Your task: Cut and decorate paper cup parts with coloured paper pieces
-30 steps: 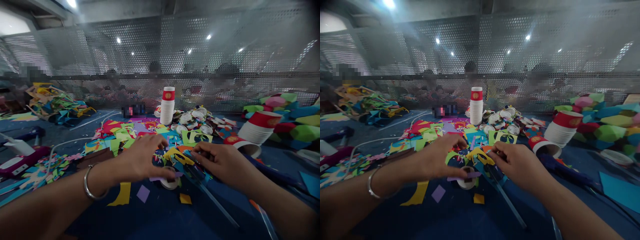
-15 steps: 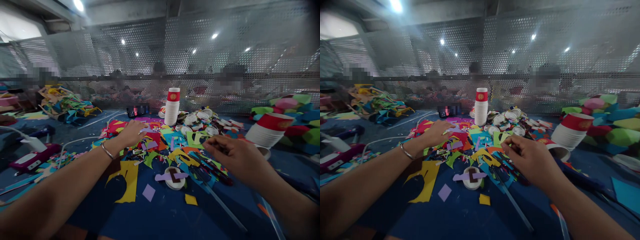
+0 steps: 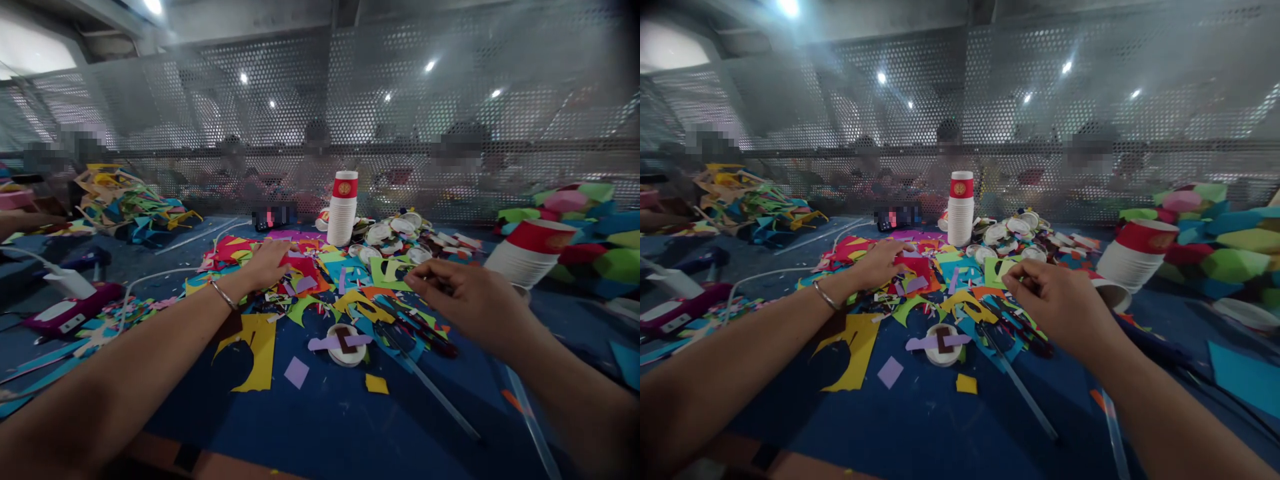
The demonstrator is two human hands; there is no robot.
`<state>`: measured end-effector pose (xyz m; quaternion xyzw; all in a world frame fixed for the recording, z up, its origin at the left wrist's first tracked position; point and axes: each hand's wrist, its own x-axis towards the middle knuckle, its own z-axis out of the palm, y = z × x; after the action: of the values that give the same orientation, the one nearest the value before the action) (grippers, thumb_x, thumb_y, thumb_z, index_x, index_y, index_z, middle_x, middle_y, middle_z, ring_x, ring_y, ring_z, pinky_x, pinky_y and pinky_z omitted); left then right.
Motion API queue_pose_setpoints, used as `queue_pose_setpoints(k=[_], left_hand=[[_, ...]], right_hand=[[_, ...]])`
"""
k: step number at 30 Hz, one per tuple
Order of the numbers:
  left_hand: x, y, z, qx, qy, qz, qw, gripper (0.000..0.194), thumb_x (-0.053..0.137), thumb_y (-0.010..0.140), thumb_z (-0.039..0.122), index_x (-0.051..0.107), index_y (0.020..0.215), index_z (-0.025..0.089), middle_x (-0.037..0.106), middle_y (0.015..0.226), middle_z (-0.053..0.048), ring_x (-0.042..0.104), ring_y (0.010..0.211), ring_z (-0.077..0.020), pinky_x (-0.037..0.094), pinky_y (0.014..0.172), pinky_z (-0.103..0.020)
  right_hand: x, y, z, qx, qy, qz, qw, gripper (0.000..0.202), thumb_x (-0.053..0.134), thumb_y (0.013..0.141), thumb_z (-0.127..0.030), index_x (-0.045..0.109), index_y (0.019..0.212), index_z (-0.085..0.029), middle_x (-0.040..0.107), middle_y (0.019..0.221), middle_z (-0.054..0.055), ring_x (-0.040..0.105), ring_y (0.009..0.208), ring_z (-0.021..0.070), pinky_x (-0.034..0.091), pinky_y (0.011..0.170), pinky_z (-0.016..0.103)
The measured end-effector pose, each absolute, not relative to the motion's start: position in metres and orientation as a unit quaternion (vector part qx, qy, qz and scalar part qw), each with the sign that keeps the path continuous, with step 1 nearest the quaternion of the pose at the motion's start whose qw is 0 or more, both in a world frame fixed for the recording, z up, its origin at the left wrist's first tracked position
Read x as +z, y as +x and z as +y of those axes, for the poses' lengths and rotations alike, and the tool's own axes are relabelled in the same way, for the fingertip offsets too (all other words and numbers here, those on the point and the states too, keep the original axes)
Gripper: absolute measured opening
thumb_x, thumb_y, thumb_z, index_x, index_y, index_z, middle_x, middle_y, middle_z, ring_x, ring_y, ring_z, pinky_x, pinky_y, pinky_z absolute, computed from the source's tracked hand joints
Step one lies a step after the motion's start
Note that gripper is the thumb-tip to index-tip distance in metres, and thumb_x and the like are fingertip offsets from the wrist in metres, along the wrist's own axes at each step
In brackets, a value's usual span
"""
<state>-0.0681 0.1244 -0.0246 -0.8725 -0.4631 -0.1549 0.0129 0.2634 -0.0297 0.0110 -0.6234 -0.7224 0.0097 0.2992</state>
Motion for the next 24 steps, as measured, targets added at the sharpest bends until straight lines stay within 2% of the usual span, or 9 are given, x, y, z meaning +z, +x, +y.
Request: queue_pose_setpoints(k=[4, 7, 9, 11, 14, 16, 20, 24], left_hand=[[-0.018, -0.073, 0.123, -0.180, -0.838, -0.516, 0.018, 0.041, 0.051, 0.090, 0.024, 0.058, 0.131, 0.018, 0.069, 0.113, -0.011, 0.061, 0.107, -0.0277, 0.045, 0.098, -0.042], [-0.012, -0.075, 0.116, -0.200, -0.813, -0.546, 0.040, 0.045, 0.055, 0.090, 0.032, 0.057, 0.131, 0.015, 0.062, 0.125, -0.017, 0.054, 0.119, -0.0367, 0.041, 0.101, -0.053], [-0.006, -0.071, 0.106, -0.210, -0.814, -0.540, 0.047, 0.047, 0.056, 0.090, 0.038, 0.057, 0.132, 0.017, 0.056, 0.134, -0.018, 0.047, 0.127, -0.0401, 0.036, 0.105, -0.058], [0.002, -0.064, 0.094, -0.204, -0.836, -0.508, 0.034, 0.042, 0.057, 0.091, 0.041, 0.060, 0.129, 0.021, 0.060, 0.133, -0.013, 0.048, 0.127, -0.0353, 0.036, 0.108, -0.054], [0.018, -0.053, 0.071, -0.177, -0.888, -0.424, -0.023, 0.032, 0.055, 0.095, 0.044, 0.066, 0.118, 0.025, 0.069, 0.123, -0.004, 0.059, 0.116, -0.0233, 0.043, 0.103, -0.037], [0.032, -0.050, 0.055, -0.165, -0.910, -0.371, -0.086, 0.030, 0.055, 0.095, 0.043, 0.069, 0.111, 0.022, 0.072, 0.114, -0.005, 0.064, 0.105, -0.0219, 0.048, 0.094, -0.034], [0.062, -0.061, 0.035, -0.047, -0.931, -0.348, -0.095, 0.027, 0.057, 0.093, 0.037, 0.071, 0.109, 0.021, 0.073, 0.110, -0.006, 0.065, 0.101, -0.0222, 0.047, 0.088, -0.033], [0.065, -0.077, 0.036, 0.101, -0.920, -0.358, -0.121, 0.028, 0.071, 0.081, 0.031, 0.071, 0.107, 0.022, 0.073, 0.107, -0.004, 0.066, 0.096, -0.0217, 0.047, 0.080, -0.029]], right_hand=[[0.010, 0.263, -0.030, 0.045, -0.600, -0.745, 0.288, 0.031, 0.055, 0.094, -0.050, 0.065, 0.085, -0.023, 0.059, 0.059, -0.002, 0.048, 0.050, 0.0125, 0.034, 0.048, 0.027], [0.010, 0.262, -0.030, 0.045, -0.592, -0.757, 0.271, 0.030, 0.055, 0.094, -0.048, 0.064, 0.083, -0.022, 0.056, 0.056, -0.003, 0.045, 0.048, 0.0115, 0.031, 0.048, 0.026], [0.011, 0.261, -0.029, 0.042, -0.593, -0.761, 0.260, 0.030, 0.056, 0.094, -0.046, 0.064, 0.081, -0.021, 0.055, 0.054, -0.004, 0.044, 0.047, 0.0112, 0.029, 0.048, 0.027], [0.012, 0.260, -0.030, 0.041, -0.596, -0.760, 0.257, 0.029, 0.056, 0.094, -0.045, 0.064, 0.080, -0.021, 0.055, 0.054, -0.003, 0.045, 0.047, 0.0115, 0.029, 0.048, 0.027], [0.013, 0.262, -0.029, 0.032, -0.608, -0.749, 0.264, 0.027, 0.056, 0.094, -0.045, 0.065, 0.082, -0.022, 0.058, 0.056, -0.003, 0.049, 0.049, 0.0127, 0.031, 0.049, 0.027], [0.012, 0.265, -0.028, 0.023, -0.616, -0.738, 0.273, 0.027, 0.056, 0.094, -0.045, 0.066, 0.085, -0.022, 0.061, 0.059, -0.002, 0.051, 0.049, 0.0136, 0.032, 0.049, 0.027], [0.009, 0.271, -0.024, 0.012, -0.622, -0.732, 0.279, 0.030, 0.056, 0.093, -0.050, 0.067, 0.085, -0.023, 0.060, 0.057, -0.002, 0.051, 0.047, 0.0142, 0.031, 0.048, 0.028], [0.007, 0.271, -0.023, 0.008, -0.631, -0.725, 0.278, 0.031, 0.056, 0.091, -0.052, 0.066, 0.083, -0.024, 0.061, 0.057, -0.002, 0.051, 0.047, 0.0144, 0.032, 0.049, 0.029]])
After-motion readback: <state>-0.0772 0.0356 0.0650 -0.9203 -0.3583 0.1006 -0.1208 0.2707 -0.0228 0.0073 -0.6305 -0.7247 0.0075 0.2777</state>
